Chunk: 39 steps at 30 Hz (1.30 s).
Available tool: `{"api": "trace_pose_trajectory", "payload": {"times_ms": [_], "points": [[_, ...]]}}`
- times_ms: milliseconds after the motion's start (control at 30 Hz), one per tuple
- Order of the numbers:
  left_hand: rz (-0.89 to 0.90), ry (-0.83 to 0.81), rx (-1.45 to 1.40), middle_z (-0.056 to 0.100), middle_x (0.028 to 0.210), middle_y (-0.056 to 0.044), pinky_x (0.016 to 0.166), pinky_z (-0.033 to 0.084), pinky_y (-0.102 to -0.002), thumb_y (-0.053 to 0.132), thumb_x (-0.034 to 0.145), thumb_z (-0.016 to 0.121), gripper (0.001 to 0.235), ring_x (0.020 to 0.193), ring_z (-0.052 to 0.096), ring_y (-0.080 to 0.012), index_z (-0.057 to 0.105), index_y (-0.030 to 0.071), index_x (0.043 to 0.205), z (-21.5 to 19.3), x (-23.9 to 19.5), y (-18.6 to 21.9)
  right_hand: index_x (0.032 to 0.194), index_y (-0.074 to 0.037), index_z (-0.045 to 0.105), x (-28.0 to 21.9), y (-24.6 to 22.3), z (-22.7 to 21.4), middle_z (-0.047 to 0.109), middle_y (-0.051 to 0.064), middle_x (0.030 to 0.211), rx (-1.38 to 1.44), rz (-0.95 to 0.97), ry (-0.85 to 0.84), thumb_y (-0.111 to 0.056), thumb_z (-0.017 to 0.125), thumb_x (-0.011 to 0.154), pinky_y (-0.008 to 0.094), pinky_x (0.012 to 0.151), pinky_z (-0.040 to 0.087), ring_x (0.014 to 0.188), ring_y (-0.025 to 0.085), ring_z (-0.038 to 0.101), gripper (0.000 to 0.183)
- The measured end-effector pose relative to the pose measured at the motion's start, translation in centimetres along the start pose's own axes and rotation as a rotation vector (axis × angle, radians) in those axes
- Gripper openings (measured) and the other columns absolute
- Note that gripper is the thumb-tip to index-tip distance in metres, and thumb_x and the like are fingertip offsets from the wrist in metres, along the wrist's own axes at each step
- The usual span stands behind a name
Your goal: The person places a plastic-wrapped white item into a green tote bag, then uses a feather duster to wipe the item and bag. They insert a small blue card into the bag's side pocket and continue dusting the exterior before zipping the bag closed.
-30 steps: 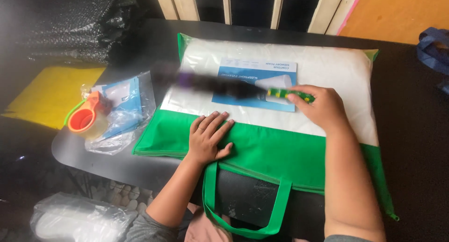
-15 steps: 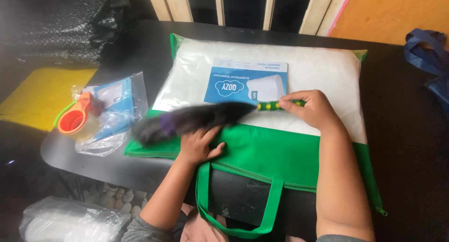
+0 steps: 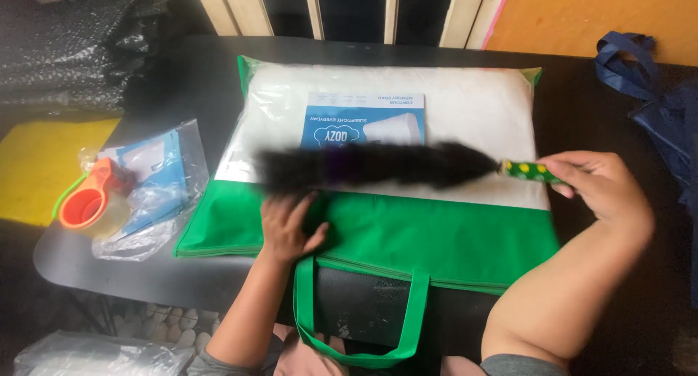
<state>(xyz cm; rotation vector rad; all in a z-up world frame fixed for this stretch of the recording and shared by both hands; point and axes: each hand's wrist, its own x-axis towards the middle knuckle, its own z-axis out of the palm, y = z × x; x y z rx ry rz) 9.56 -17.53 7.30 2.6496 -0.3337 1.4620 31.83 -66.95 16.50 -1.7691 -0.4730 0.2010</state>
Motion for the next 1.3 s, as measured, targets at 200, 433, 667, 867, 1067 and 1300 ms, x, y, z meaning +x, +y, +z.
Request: {"api": "trace_pose_trajectory", "payload": {"times_ms": [200,433,667,867,1067,1300], "points": [[-0.278,0.393,-0.054,0.039,0.143,-0.013,0.112,0.04,-0.058,0.044,0.1,0.055,0.051,0.131,0.045,-0.0362,0.055,0.004,0.133,-0.4,0.8,0.2,0.084,-0.014,0.062,3.0,2.8,0.0,0.049,-0.001,0.06,-0.354,0.103,0.368,-0.04,0.061,0.116,0.032,0.056,0.024,0.056,0.01,0.029,0.041],[-0.271,0.329,-0.016,0.03,0.153,-0.016,0.12,0.032,-0.065,0.048,0.1,0.054,0.057,0.143,0.039,-0.0445,0.053,0.004,0.138,-0.1,0.3,0.3,0.104,-0.006,0.066,4.1,3.9,0.5,0.053,0.001,0.074,-0.098,-0.079,0.435,-0.02,0.068,0.115,0.022,0.061,0.041,0.062,0.007,0.048,0.018],[-0.224,0.378,-0.05,0.025,0.155,-0.015,0.123,0.034,-0.063,0.053,0.103,0.043,0.063,0.148,0.029,-0.0367,0.044,0.006,0.146,-0.1,0.7,0.2,0.107,0.003,0.073,2.1,2.5,-0.2,0.057,0.008,0.069,-0.05,0.084,0.15,-0.016,0.069,0.103,0.024,0.059,0.033,0.059,0.011,0.044,0.02],[-0.266,0.36,-0.094,0.027,0.152,-0.012,0.123,0.029,-0.063,0.049,0.102,0.05,0.058,0.146,0.036,-0.0401,0.048,0.007,0.142,0.1,0.4,0.1,0.105,-0.005,0.07,5.1,5.4,0.0,0.059,0.005,0.071,-0.242,-0.112,0.544,-0.024,0.071,0.115,0.024,0.062,0.04,0.064,0.008,0.054,0.021],[-0.271,0.374,-0.109,0.03,0.15,-0.015,0.122,0.031,-0.062,0.051,0.106,0.04,0.059,0.143,0.038,-0.039,0.049,0.004,0.141,0.0,0.6,0.3,0.11,-0.001,0.07,3.4,4.5,-0.4,0.061,0.006,0.08,0.052,-0.153,0.309,-0.018,0.069,0.109,0.021,0.056,0.037,0.061,0.01,0.05,0.016],[-0.257,0.393,-0.133,0.032,0.147,-0.014,0.119,0.035,-0.061,0.053,0.107,0.036,0.062,0.139,0.039,-0.0387,0.049,0.002,0.139,0.0,0.8,0.3,0.115,-0.008,0.073,1.8,0.9,0.4,0.057,0.006,0.067,-0.135,0.043,0.252,-0.026,0.068,0.106,0.021,0.054,0.029,0.06,0.008,0.048,0.021]]}}
